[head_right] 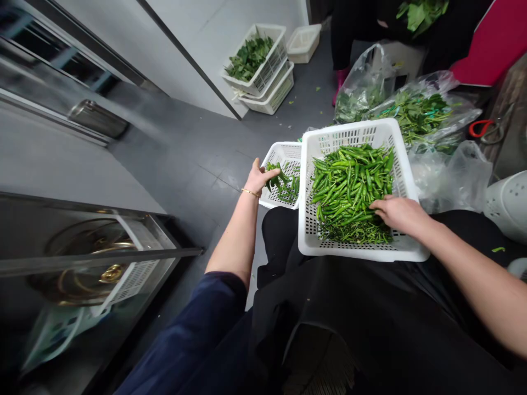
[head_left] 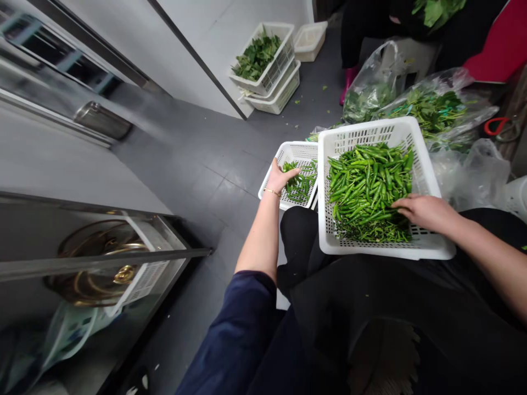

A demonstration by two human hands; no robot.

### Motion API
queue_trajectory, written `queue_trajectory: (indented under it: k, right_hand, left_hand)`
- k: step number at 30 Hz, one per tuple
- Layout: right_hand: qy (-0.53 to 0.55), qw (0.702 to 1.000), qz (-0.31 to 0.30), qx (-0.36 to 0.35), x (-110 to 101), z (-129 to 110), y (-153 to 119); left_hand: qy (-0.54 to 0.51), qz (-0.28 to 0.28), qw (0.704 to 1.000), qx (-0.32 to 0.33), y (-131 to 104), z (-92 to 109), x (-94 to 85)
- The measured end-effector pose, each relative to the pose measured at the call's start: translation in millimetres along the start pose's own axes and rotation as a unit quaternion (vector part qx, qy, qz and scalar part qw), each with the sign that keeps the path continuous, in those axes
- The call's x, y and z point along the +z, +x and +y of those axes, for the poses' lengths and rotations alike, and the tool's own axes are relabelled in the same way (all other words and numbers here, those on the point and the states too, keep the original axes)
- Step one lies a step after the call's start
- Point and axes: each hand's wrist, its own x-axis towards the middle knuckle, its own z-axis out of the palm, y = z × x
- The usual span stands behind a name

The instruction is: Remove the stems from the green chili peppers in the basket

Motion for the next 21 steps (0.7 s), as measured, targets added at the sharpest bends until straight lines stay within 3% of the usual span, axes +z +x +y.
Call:
queue_trajectory:
  k: [2,4,8,13,15,17,19,21]
  right_hand:
    - [-0.041,0.998,-0.032,-0.032,9,-16,8]
    - [-0.072,0.993,-0.052,-0.074,18,-36,17]
    - [-0.092,0.983,-0.072,-0.14,27,-65,31]
    - [-0.044,0.994,-0.064,-0.081,18,-59,29]
    - [0.033,0.997,-0.037,-0.052,12,-55,21]
    - [0.132,0.99,-0.013,-0.049,7,-56,11]
    - [0.245,0.967,-0.024,-0.059,4,-60,2]
    - [0.372,0.926,-0.057,-0.041,2,-62,-4]
  left_hand:
    - [0.006,0.002,1.0,-0.004,-4,3,1.5]
    - [-0.019,-0.033,0.999,-0.011,-22,5,15.9]
    - [-0.044,-0.216,0.974,-0.045,-81,-1,62.0]
    - [0.079,-0.411,0.9,-0.121,-149,-32,106.6]
    - [0.123,-0.42,0.893,-0.105,-163,-44,118.6]
    - [0.111,-0.391,0.911,-0.075,-168,-50,127.4]
    - [0.098,-0.368,0.924,-0.035,-167,-50,131.8]
    - [0.126,-0.371,0.92,0.006,-164,-44,131.8]
